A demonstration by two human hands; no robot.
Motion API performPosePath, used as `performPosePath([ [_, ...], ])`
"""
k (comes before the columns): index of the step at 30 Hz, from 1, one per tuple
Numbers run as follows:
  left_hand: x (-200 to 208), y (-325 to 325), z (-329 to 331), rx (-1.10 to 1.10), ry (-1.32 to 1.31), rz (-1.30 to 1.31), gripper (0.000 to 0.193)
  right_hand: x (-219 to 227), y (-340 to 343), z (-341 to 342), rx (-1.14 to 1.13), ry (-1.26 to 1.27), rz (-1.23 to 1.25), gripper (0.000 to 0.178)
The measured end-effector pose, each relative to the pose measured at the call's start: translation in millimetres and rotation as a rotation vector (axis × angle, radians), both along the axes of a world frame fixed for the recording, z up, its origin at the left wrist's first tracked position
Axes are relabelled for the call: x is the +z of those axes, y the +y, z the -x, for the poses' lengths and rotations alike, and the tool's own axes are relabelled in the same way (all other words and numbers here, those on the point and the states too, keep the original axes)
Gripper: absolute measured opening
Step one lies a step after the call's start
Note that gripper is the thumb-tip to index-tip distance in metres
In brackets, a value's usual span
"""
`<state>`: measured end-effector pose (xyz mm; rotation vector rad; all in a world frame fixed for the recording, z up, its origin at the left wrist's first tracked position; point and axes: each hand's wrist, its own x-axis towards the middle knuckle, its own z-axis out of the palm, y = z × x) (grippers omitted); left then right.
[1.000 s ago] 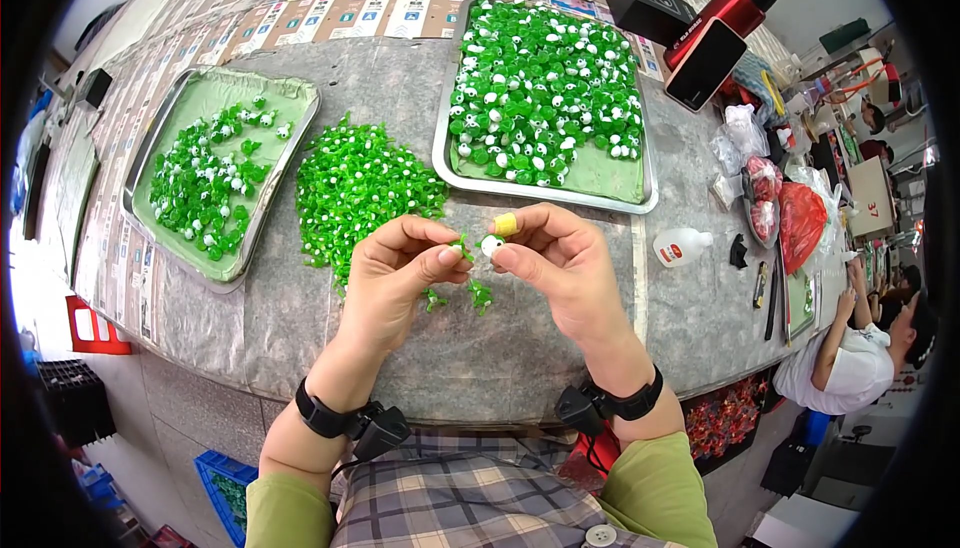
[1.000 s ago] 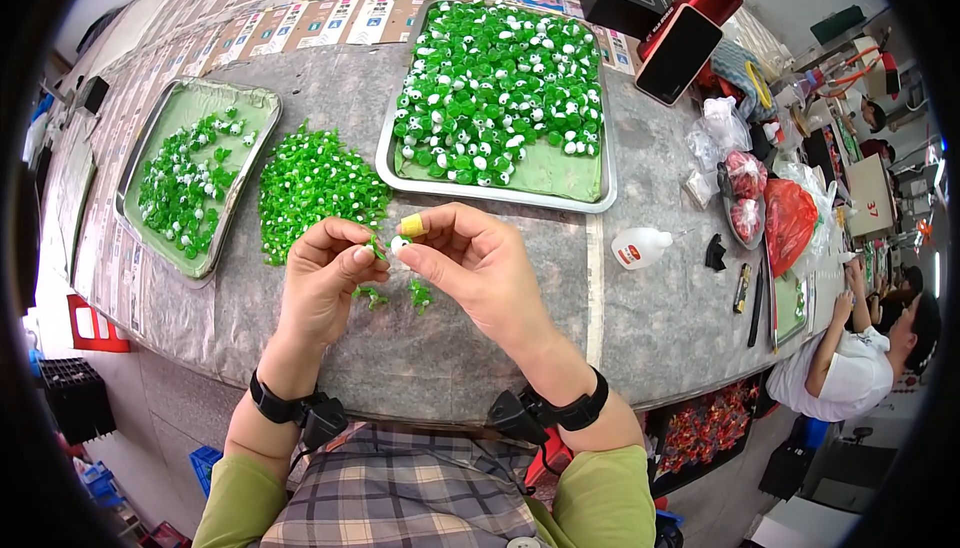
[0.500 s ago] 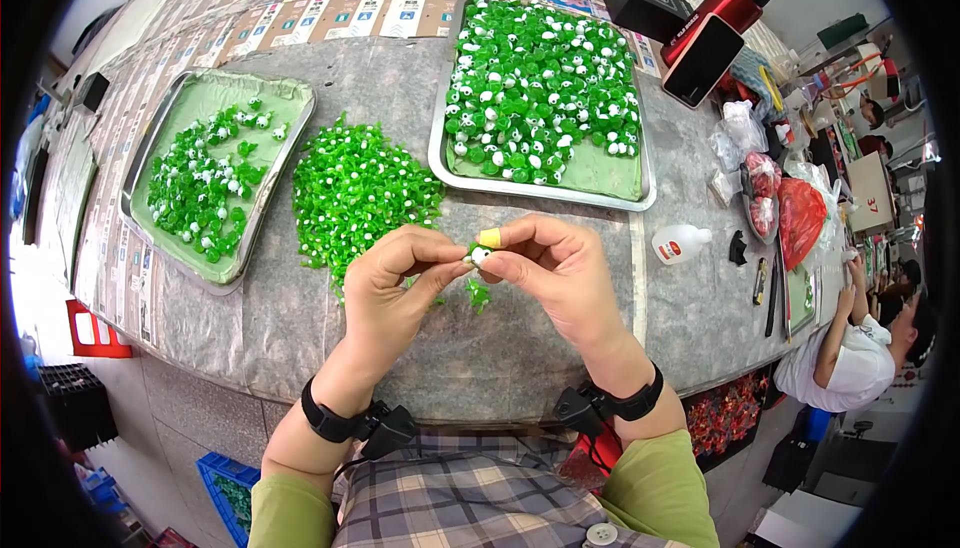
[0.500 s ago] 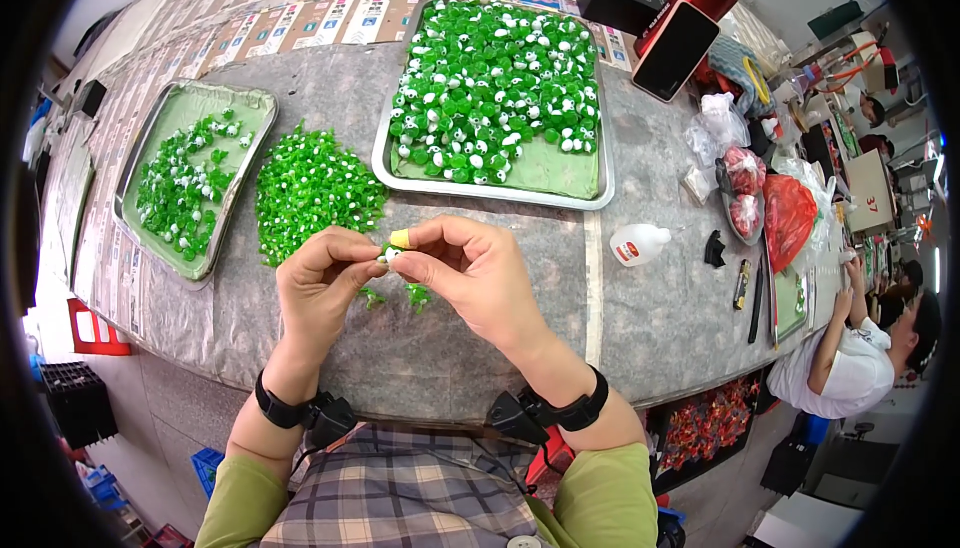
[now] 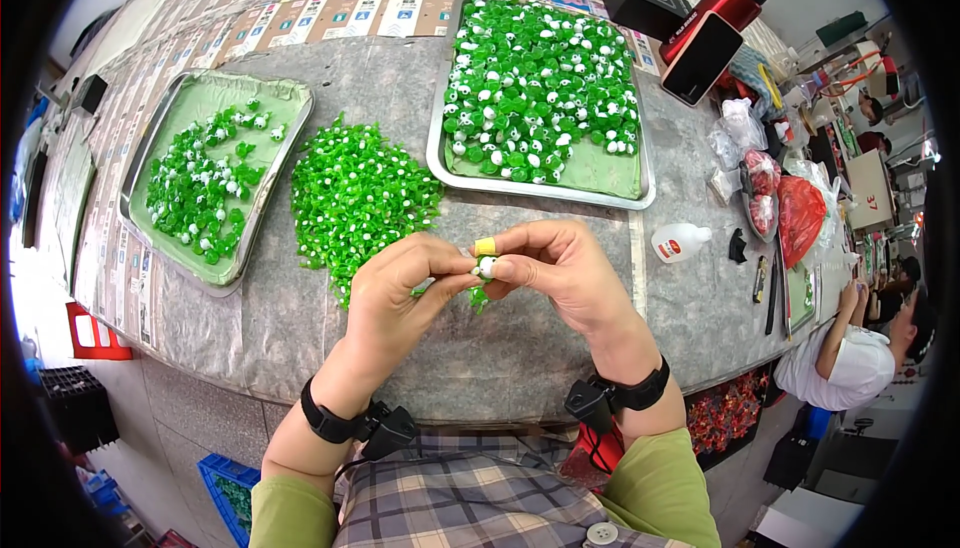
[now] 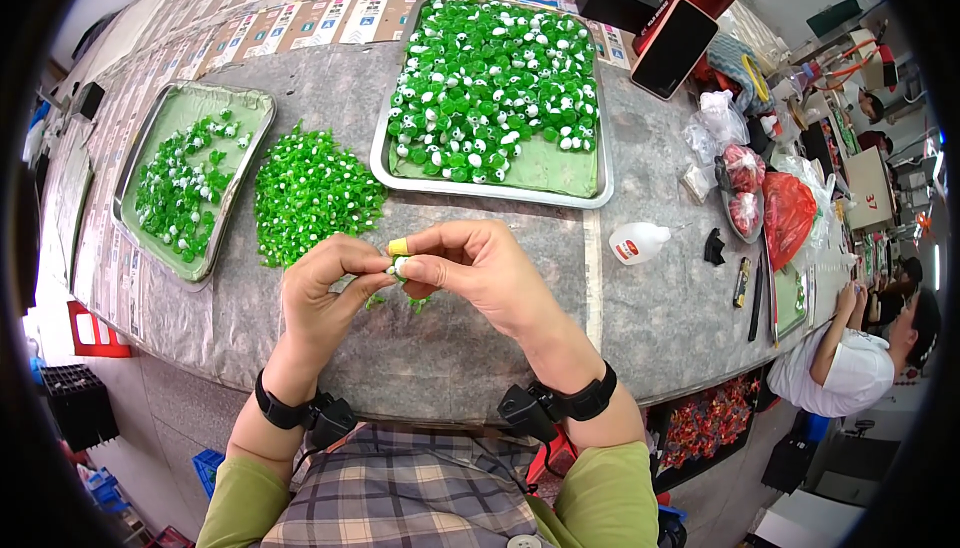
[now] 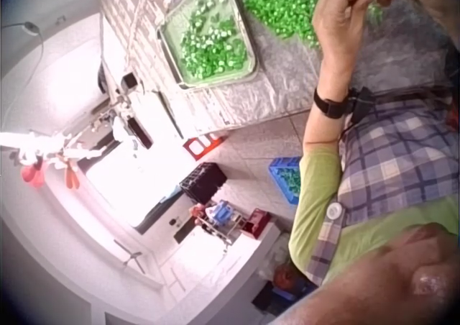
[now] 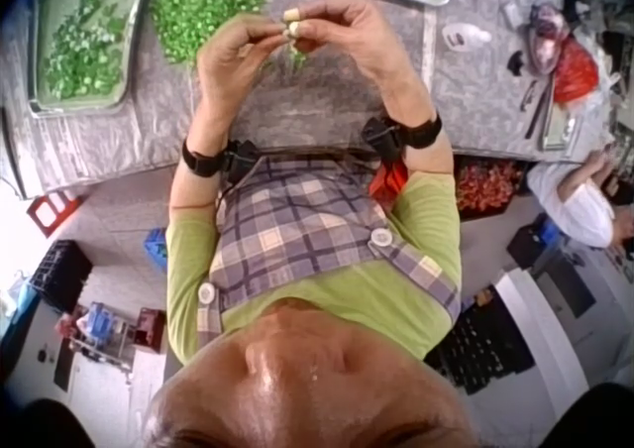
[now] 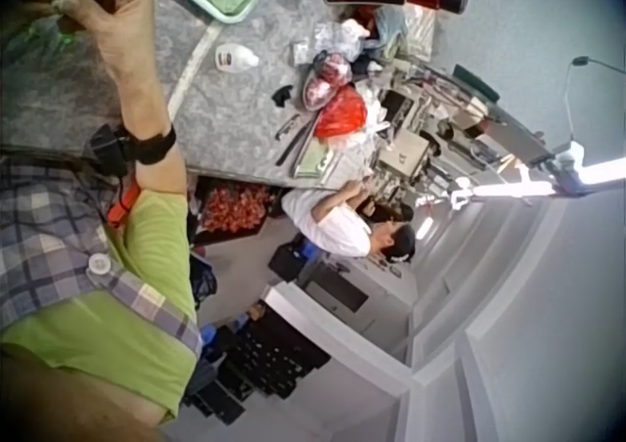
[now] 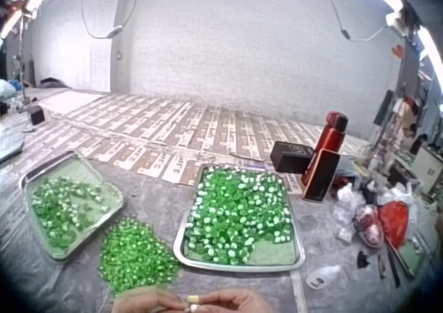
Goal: The person applies glue from a squeeze bottle onto small plastic toy parts and attaches them to figurine pieces by hand.
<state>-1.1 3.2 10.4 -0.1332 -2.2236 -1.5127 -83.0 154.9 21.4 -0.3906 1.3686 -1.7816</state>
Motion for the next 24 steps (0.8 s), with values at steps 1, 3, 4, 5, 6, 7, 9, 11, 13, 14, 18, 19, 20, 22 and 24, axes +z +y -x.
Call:
performPosePath([
  [1, 0.1, 0.2, 0.0, -0.001, 0.001, 0.000, 0.013, -1.2, 0.1, 0.2, -0.002, -0.016, 0.000, 0.020],
  [3, 0.4, 0.6, -0.3, 0.011, -0.019, 0.017, 0.013, -2.7, 0.0, 0.2, -0.003, -0.031, 0.000, 0.019],
  [4, 0.3, 0.8, -0.2, 0.010, -0.019, 0.016, 0.013, -3.3, -0.3, 0.1, -0.013, -0.031, -0.011, 0.019],
  [5, 0.2, 1.3, -0.1, 0.025, -0.022, 0.028, 0.013, -4.0, -0.6, -0.1, -0.022, -0.030, -0.022, 0.019],
  [6, 0.1, 1.8, -0.1, 0.039, -0.024, 0.040, 0.013, -4.9, -0.8, -0.2, -0.022, -0.030, -0.022, 0.019],
  [7, -0.5, 2.2, -0.2, 0.039, -0.025, 0.039, 0.013, -6.2, -0.8, -0.1, -0.026, -0.040, -0.021, 0.019],
  [9, -2.3, 3.2, -0.4, 0.060, -0.068, 0.034, 0.013, -9.0, -1.2, -0.1, -0.031, -0.050, -0.021, 0.019],
  [11, -2.2, 2.9, -0.8, 0.065, -0.076, 0.018, 0.012, -10.1, -2.8, -0.1, -0.039, -0.054, -0.020, 0.018],
  [13, -4.0, 2.1, -1.2, 0.069, -0.084, 0.002, 0.012, -10.2, -3.9, -0.1, -0.040, -0.077, -0.022, 0.020],
  [14, -6.5, 0.8, -0.9, 0.074, -0.137, -0.051, 0.012, -10.1, -4.6, -0.1, -0.042, -0.100, -0.024, 0.022],
  [18, -8.4, -9.3, 1.1, 0.116, -0.164, -0.400, 0.007, -2.9, -9.7, 1.4, -0.158, 0.028, 0.039, 0.028],
  [19, -5.7, -16.1, 1.4, 0.152, -0.099, -0.570, 0.006, -6.6, -6.7, 4.4, -0.163, 0.031, 0.037, 0.028],
  [20, -4.6, -27.1, 0.8, 0.190, -0.035, -0.739, 0.006, -15.6, -1.9, 8.8, -0.207, 0.139, -0.015, 0.023],
  [22, -10.6, -60.5, 0.1, 0.108, 0.283, -1.186, 0.019, -18.9, 2.8, 12.8, -0.175, 0.276, -0.098, 0.014],
  [24, -5.0, -81.7, -3.7, 0.049, 0.357, -1.382, 0.022, -18.0, 0.8, 10.9, -0.076, 0.302, -0.187, 0.015],
])
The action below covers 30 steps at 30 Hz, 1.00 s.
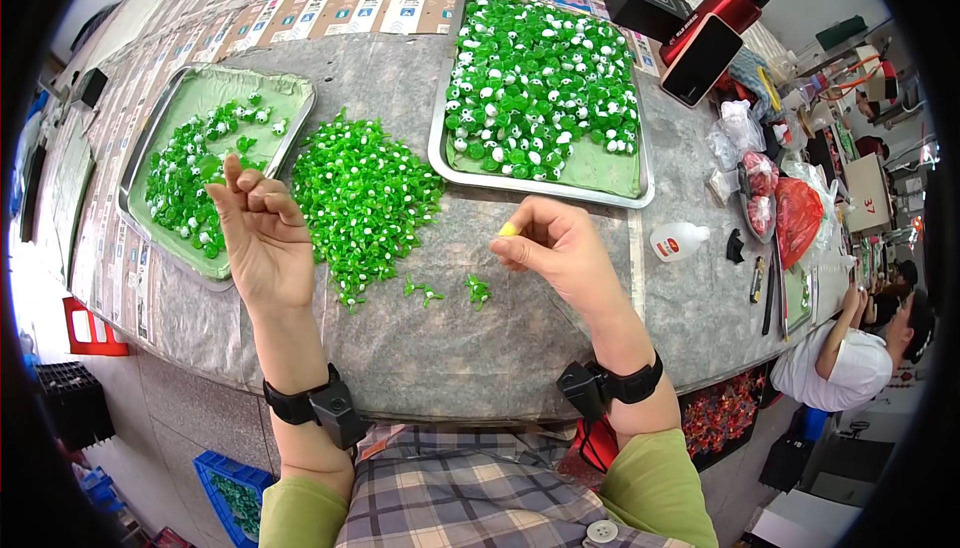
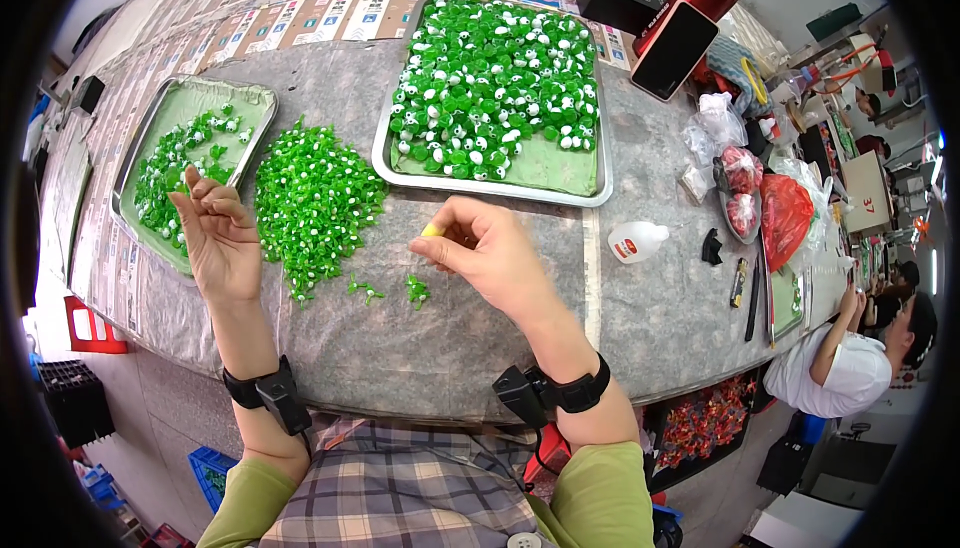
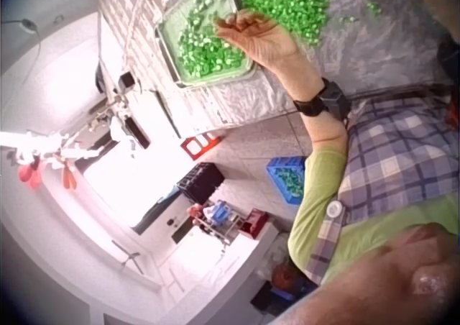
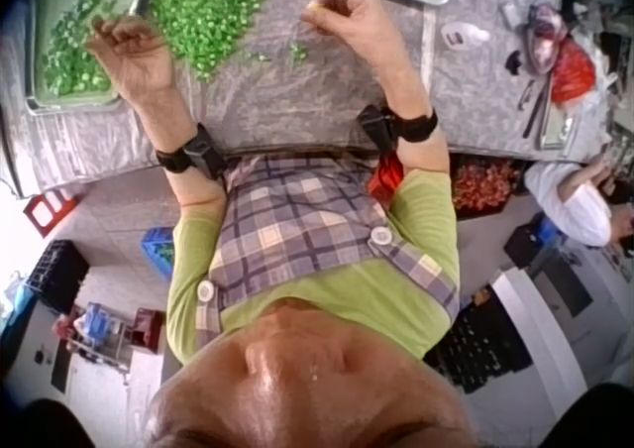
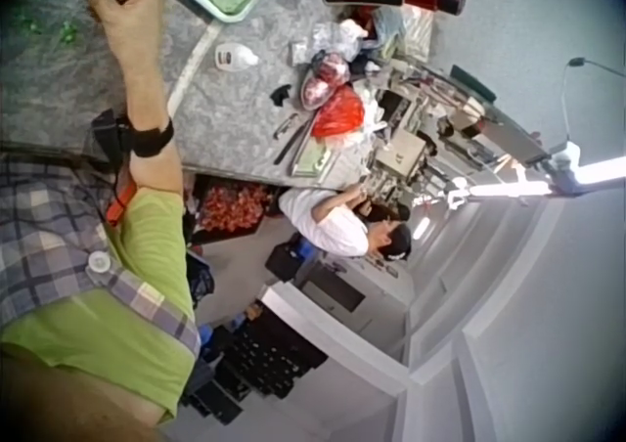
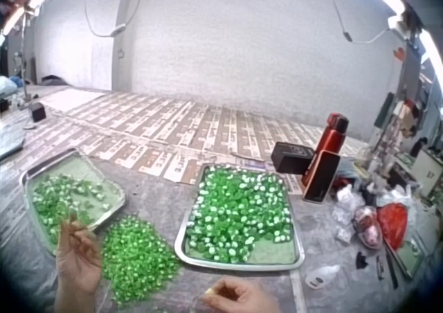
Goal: The person applies glue from a squeeze bottle onto small plastic toy parts and attaches them to figurine pieces by hand.
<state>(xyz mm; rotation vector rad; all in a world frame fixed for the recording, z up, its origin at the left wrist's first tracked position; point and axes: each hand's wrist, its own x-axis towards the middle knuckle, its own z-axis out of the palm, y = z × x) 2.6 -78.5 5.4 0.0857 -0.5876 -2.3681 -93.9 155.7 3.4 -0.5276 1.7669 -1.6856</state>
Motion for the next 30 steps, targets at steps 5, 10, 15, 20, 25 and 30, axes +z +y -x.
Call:
performPosePath([
  [5, 2.0, 14.9, 2.0, -0.104, -0.043, -0.009, 0.032, 11.5, -12.7, -14.6, 0.110, 0.587, -0.429, 0.021],
  [10, 1.1, 47.1, 6.7, -0.182, -0.256, 0.304, 0.023, -5.3, -18.7, -33.7, 0.199, 0.953, -0.526, 0.027],
  [15, 1.4, 57.3, 3.3, -0.274, -0.471, 0.561, 0.014, 7.6, -17.0, -17.1, 0.126, 0.458, -0.323, 0.028],
  [20, 8.7, 73.2, 4.4, -0.381, -0.434, 1.104, 0.020, 15.5, -5.0, -8.2, 0.158, -0.325, 0.253, 0.033],
  [25, 6.3, 75.8, 6.9, -0.371, -0.315, 1.195, 0.016, 18.6, -0.2, -8.0, 0.222, -0.468, 0.283, 0.035],
  [30, 0.9, 71.5, 1.4, -0.382, -0.374, 0.894, 0.010, 38.4, 9.7, -9.0, -0.009, 0.115, 0.060, 0.028],
])
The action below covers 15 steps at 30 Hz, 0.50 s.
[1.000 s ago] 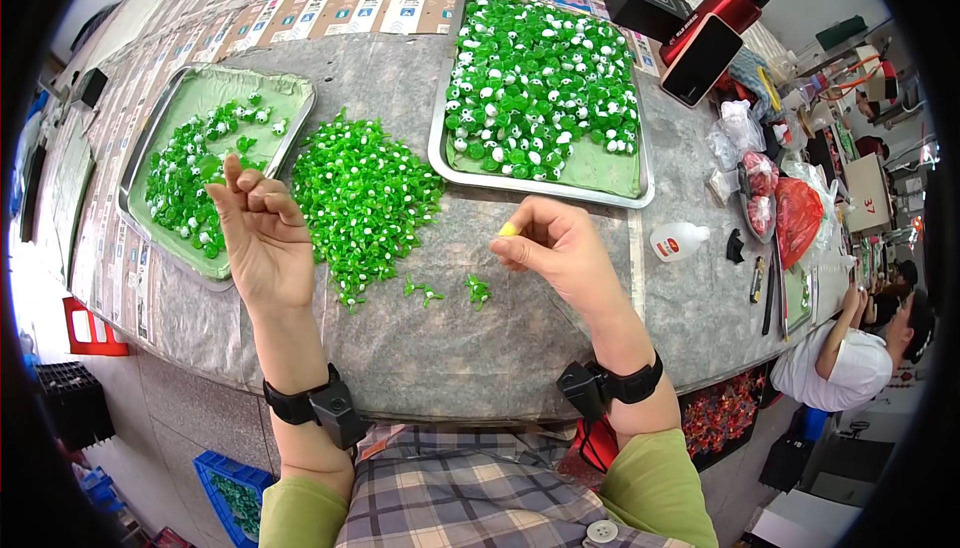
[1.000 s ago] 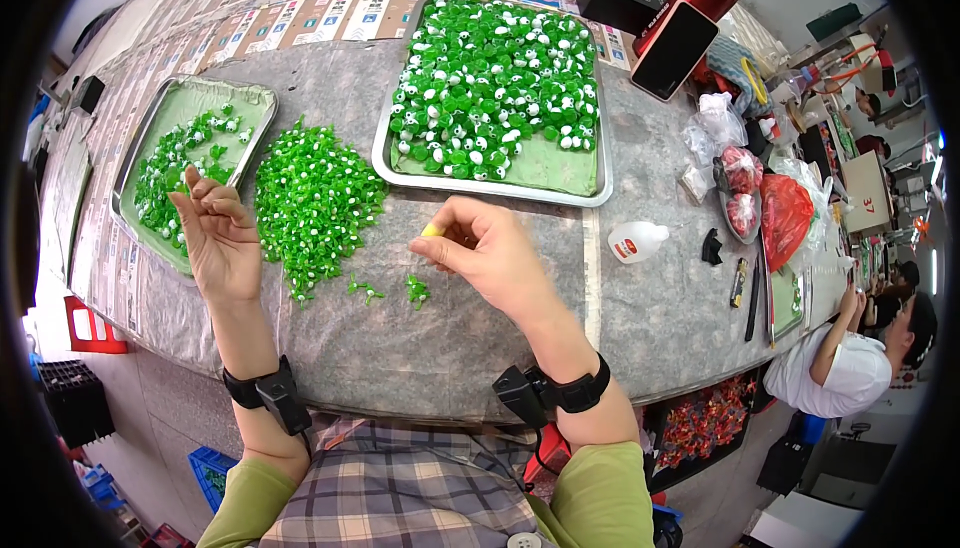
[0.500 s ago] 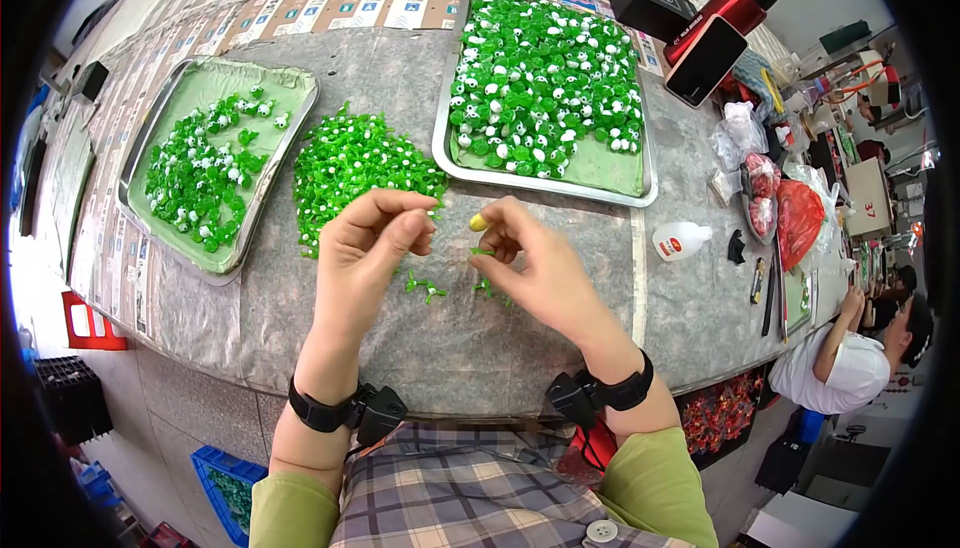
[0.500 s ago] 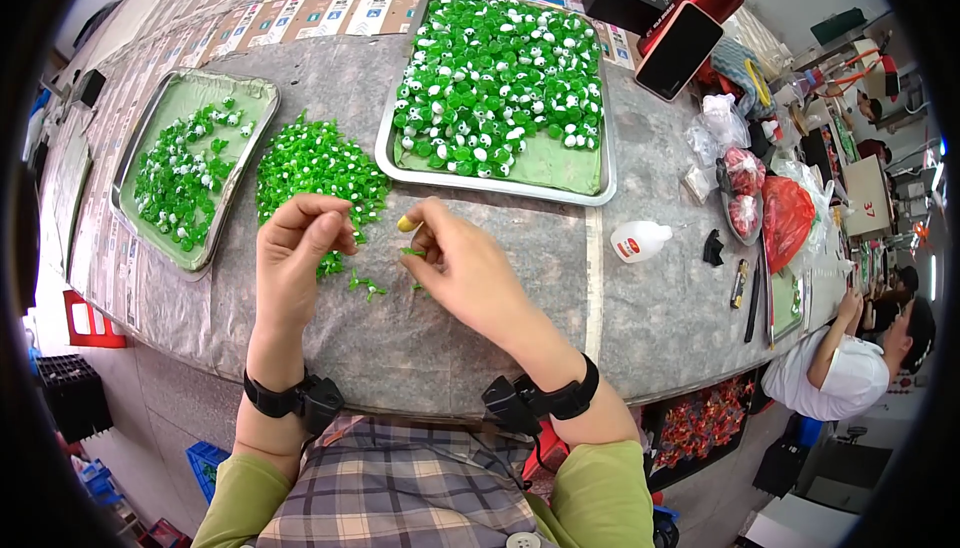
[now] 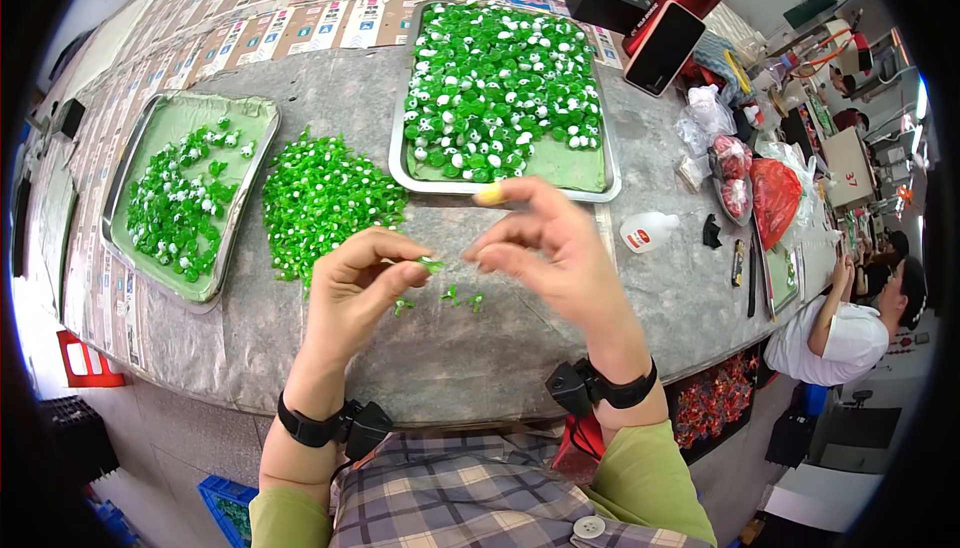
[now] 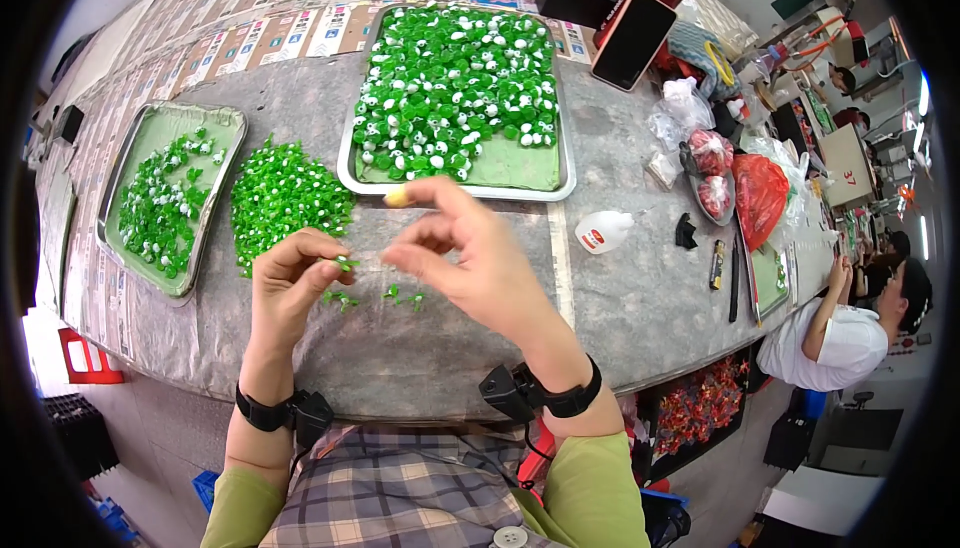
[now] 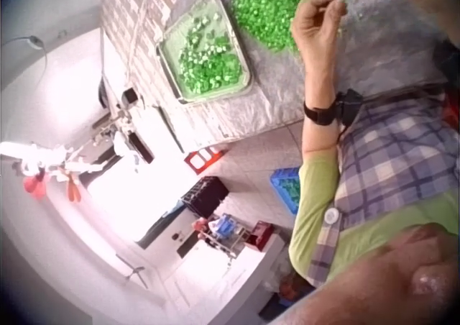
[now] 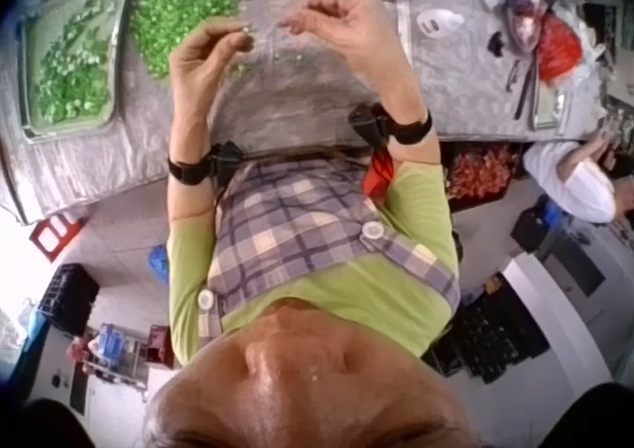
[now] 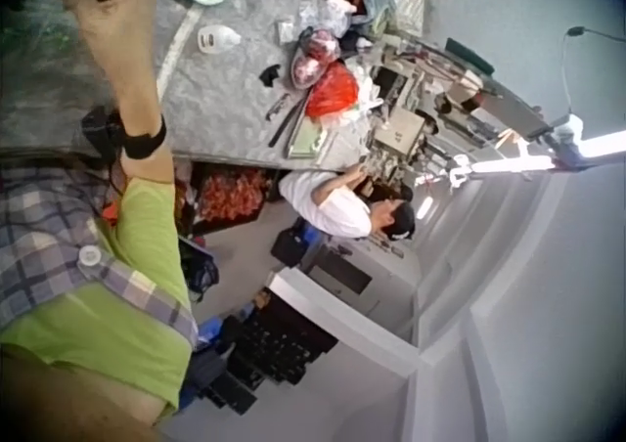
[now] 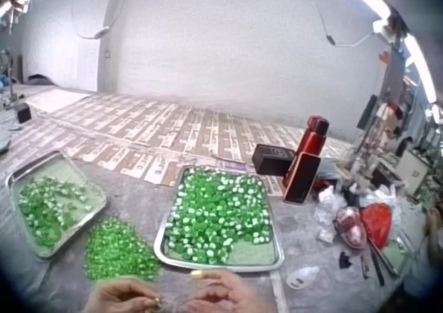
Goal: The person applies glue from a squeeze bottle onto small plastic toy parts and attaches them to figurine pieces by hand.
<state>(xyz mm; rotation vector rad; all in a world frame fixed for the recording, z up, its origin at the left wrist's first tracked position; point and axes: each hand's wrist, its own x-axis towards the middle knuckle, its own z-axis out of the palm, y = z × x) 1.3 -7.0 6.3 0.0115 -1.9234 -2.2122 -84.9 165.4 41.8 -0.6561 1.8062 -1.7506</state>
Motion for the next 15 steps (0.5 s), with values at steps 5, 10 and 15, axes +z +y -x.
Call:
performPosePath([
  [5, 3.8, -5.6, 2.9, 0.071, -0.062, -0.565, 0.010, 40.0, 90.6, 11.0, -0.827, 0.511, 0.171, 0.023],
  [10, -1.2, -7.4, 4.8, 0.043, -0.080, -0.734, 0.007, -6.9, 147.0, 21.6, -0.850, 0.387, -0.307, 0.042],
  [15, -2.8, -6.0, 4.5, 0.022, -0.087, -0.716, 0.008, -38.0, 150.5, 32.8, -0.591, 0.154, -0.501, 0.044],
])
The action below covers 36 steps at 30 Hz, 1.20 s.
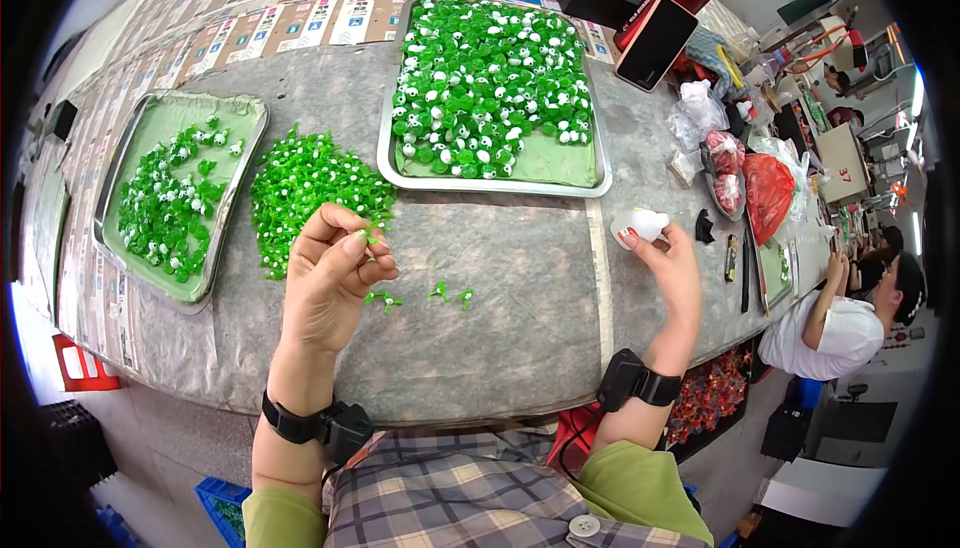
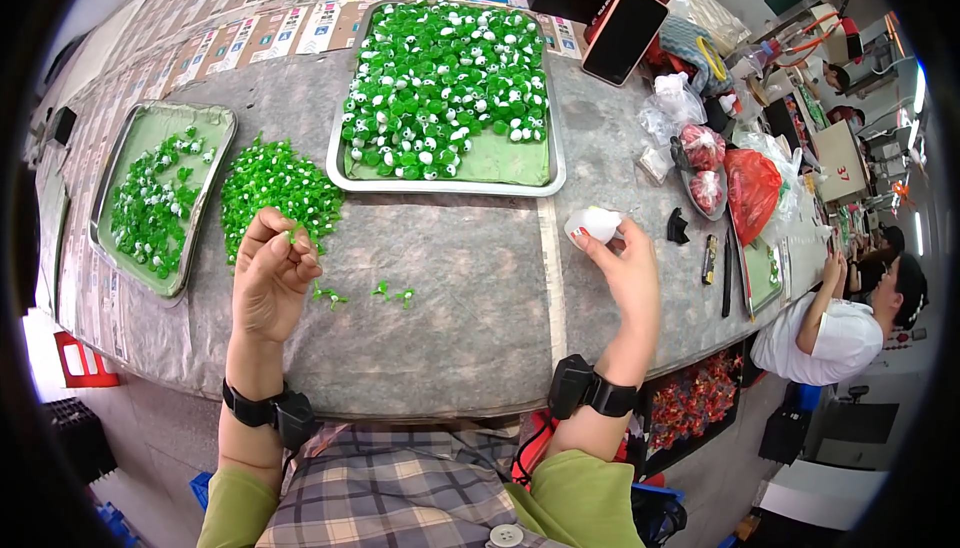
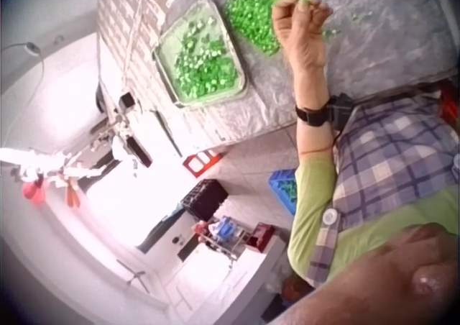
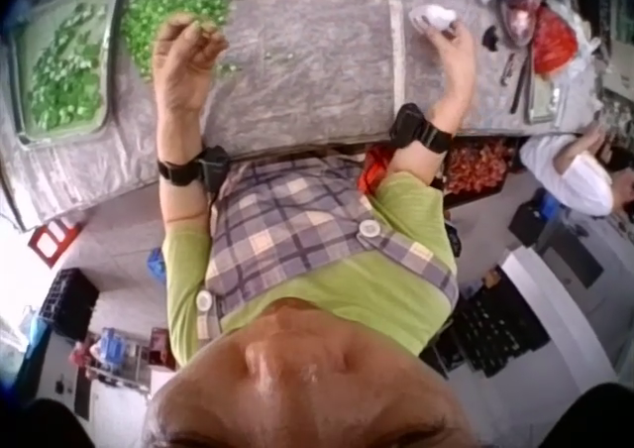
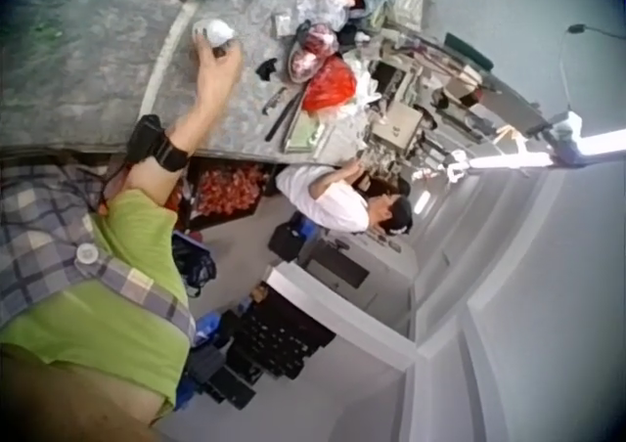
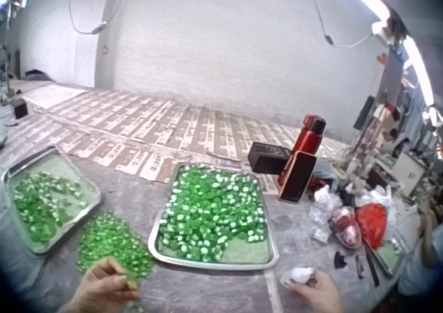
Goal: The person applies glue from a squeeze bottle onto small plastic toy parts and attaches them to figurine pieces by hand.
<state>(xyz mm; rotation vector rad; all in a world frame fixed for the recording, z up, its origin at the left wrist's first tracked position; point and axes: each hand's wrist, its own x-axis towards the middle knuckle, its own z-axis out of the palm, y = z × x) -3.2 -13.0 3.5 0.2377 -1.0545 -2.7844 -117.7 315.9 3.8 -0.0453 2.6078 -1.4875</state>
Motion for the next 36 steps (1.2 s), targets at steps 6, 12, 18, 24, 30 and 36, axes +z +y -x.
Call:
performPosePath([
  [6, 2.3, 6.0, 1.2, -0.032, -0.040, 0.074, 0.007, 26.1, -41.7, -7.4, 0.039, 0.148, 0.332, 0.035],
  [12, -1.1, 7.1, -1.1, -0.120, -0.138, 0.142, 0.020, 57.8, -120.0, -23.4, 0.447, 0.090, 0.627, 0.036],
  [18, -2.3, 3.6, -2.5, -0.135, -0.151, 0.124, 0.019, 43.8, -156.6, -38.8, 0.543, -0.073, 0.684, 0.042],
  [24, 2.7, 7.3, -1.0, -0.086, -0.154, 0.142, 0.018, 39.0, -149.3, -38.8, 0.429, 0.062, 0.800, 0.041],
  [30, -8.4, 3.6, -1.4, -0.197, -0.096, -0.017, 0.012, 50.4, -145.3, -43.1, 0.172, 0.430, 0.791, 0.047],
  [36, -3.8, 4.4, -1.9, -0.193, -0.139, -0.027, 0.009, 49.2, -140.6, -41.6, 0.301, 0.709, 0.608, 0.047],
])
